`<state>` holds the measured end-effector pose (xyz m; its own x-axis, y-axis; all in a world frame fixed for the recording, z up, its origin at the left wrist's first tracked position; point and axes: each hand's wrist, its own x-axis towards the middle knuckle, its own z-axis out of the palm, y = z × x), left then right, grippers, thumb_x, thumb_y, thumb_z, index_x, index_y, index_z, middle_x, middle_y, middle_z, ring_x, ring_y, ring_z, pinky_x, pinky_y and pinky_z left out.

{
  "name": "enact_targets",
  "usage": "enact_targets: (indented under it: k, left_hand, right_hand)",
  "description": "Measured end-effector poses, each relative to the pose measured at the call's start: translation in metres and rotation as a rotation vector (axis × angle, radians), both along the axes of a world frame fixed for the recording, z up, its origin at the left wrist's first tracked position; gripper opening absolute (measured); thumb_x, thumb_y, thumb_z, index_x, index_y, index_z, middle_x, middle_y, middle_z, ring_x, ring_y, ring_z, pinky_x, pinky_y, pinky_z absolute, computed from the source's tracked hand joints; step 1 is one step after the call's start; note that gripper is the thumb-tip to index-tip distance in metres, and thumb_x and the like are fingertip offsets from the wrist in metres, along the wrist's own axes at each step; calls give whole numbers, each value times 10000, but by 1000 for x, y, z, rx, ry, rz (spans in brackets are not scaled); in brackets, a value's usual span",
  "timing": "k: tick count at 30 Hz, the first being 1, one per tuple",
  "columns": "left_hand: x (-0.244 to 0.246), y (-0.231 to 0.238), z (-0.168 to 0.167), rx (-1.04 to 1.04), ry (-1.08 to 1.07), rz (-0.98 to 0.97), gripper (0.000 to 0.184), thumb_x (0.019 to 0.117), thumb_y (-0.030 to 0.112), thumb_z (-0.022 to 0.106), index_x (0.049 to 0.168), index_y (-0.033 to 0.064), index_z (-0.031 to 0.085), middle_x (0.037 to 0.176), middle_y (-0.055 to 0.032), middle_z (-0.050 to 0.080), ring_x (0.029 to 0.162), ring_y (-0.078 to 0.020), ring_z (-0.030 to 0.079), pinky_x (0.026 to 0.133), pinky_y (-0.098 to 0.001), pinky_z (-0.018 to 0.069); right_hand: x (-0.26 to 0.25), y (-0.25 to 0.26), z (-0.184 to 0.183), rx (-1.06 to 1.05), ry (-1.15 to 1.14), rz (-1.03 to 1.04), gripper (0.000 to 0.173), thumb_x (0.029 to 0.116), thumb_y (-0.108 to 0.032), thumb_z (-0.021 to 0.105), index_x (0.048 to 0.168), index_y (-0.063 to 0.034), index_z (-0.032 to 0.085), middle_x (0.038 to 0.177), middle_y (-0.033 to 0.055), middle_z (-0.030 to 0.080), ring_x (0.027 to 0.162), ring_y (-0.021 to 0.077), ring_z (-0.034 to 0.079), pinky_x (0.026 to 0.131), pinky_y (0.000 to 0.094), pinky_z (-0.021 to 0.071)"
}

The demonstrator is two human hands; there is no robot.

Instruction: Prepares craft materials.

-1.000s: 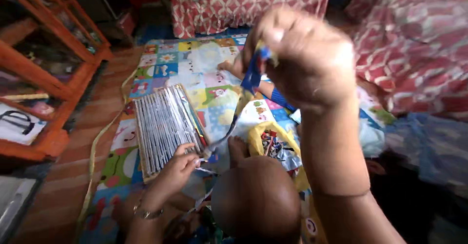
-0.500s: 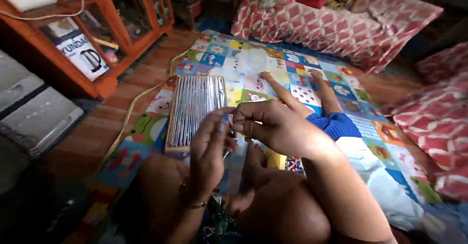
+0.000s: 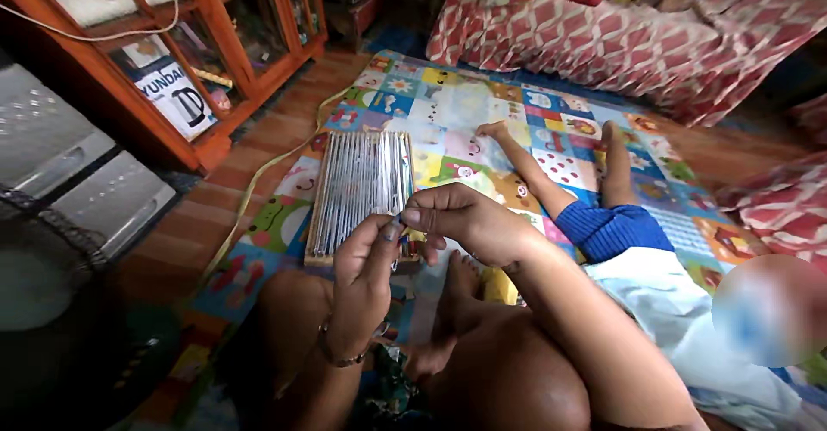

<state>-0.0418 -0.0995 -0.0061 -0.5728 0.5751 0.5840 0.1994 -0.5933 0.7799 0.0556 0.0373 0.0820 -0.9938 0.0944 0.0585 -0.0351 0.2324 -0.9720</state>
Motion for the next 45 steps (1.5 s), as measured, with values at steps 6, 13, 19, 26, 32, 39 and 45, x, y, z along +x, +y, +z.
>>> enact_targets:
  k: [6,13,19,26,32,39,45]
  left_hand:
    - [1,-3,1,51,-30,-47,224,1095,197,461,990,157,654,783,113,665,679,19,631,628,-160,544]
    - [14,11,18,151,-376,83,288,1060,108,431,858,197,616,611,138,464,500,64,402,464,-94,338]
    - [15,27,14,215,-329,206,222,1071,130,476,930,154,646,696,104,587,540,51,473,492,-109,387]
    - [18,28,17,245,-381,166,254,1045,76,465,904,149,663,629,120,532,513,48,450,485,-116,385]
    - [19,33,6,277,-361,141,223,1046,80,496,895,119,656,637,95,545,538,28,484,515,-131,413]
    - [8,28,-16,183,-177,187,219,1057,57,479,1032,9,692,958,-16,746,611,5,600,559,-155,515]
    - [-1,21,-9,176,18,228,177,1002,57,604,1047,20,772,922,7,715,816,-47,665,753,-213,579]
  right_hand:
    - [-5,2,-5,-160,21,60,308,1069,-136,419,828,-92,606,656,-53,583,616,23,597,646,197,535]
    - [-13,13,-19,-90,60,63,309,895,0,666,1202,-17,633,1050,43,699,941,86,674,864,262,572]
    - [-24,-2,-30,-185,224,-92,233,856,40,718,1063,-47,655,922,33,688,822,77,661,780,251,571]
    - [-28,-10,-33,-250,366,-209,228,829,82,710,995,-52,789,1114,36,689,958,97,659,824,263,583]
    - [-28,-9,-28,-252,390,-227,129,859,29,696,824,-72,769,1081,41,694,985,108,643,809,264,563]
    - [-12,11,-18,-457,461,-279,216,977,-26,534,936,-93,736,871,88,748,824,138,720,780,299,593]
    - [-13,6,-19,-226,193,-315,187,950,65,576,1113,-9,630,715,46,675,583,104,641,591,250,570]
